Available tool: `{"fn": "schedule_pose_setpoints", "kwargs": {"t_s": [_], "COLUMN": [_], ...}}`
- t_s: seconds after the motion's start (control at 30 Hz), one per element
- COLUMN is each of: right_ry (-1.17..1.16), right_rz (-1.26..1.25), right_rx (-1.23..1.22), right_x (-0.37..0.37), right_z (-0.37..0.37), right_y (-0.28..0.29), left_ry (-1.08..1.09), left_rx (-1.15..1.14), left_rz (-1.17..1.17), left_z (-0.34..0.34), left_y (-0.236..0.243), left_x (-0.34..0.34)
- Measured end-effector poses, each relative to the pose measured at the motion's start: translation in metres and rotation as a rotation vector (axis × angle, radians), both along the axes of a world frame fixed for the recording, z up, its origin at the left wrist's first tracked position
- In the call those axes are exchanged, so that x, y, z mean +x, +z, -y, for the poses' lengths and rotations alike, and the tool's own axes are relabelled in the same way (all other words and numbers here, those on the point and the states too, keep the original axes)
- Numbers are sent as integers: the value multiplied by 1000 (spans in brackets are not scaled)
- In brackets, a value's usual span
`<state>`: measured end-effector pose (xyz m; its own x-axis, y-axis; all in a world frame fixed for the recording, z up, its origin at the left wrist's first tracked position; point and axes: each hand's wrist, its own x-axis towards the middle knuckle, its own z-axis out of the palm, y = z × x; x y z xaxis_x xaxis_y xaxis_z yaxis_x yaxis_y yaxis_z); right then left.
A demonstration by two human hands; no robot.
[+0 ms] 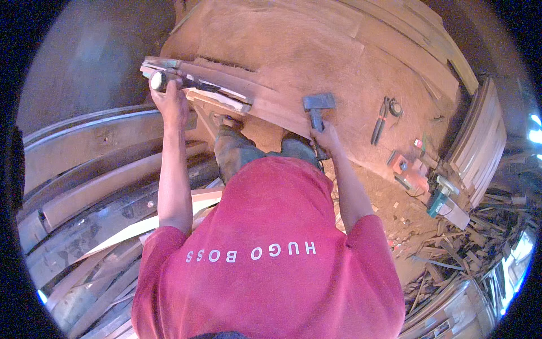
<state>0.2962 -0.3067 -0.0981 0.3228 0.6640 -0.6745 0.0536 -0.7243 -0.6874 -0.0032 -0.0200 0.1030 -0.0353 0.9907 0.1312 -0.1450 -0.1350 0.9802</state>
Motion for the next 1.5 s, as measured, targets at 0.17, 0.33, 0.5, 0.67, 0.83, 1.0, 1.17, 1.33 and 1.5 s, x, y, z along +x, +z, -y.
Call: {"fn": "schedule_pose_setpoints", "kwargs": {"t_s": [0.17,0.33,0.5,0.67,0.83,1.0,1.17,1.33,1.5], "right_ry": [-92,-153,105,179,275,350,407,453,419], "right_rz": [131,-36,231,349,308,292,292,269,191], "right_rx": [112,213,357,408,495,687,989,1251,1282], "right_x": [-26,-30,-23,-33,-40,-54,-68,-80,-89], "right_z": [-5,-31,-50,-81,-107,-130,-170,-209,-220], "right_y": [81,146,162,206,225,237,280,359,370], "left_ry": [6,57,83,6,-102,-28,-89,-47,135], "left_rx": [194,148,172,171,37,111,19,105,145], "left_rz": [-623,-519,-633,-627,-593,-628,-575,-602,-501], "left_z": [11,24,22,19,27,29,22,25,-2], "left_y": [-1,-21,-40,-30,-52,-69,-82,-56,8], "left_x": [4,13,11,11,5,-5,-14,-9,-28]}}
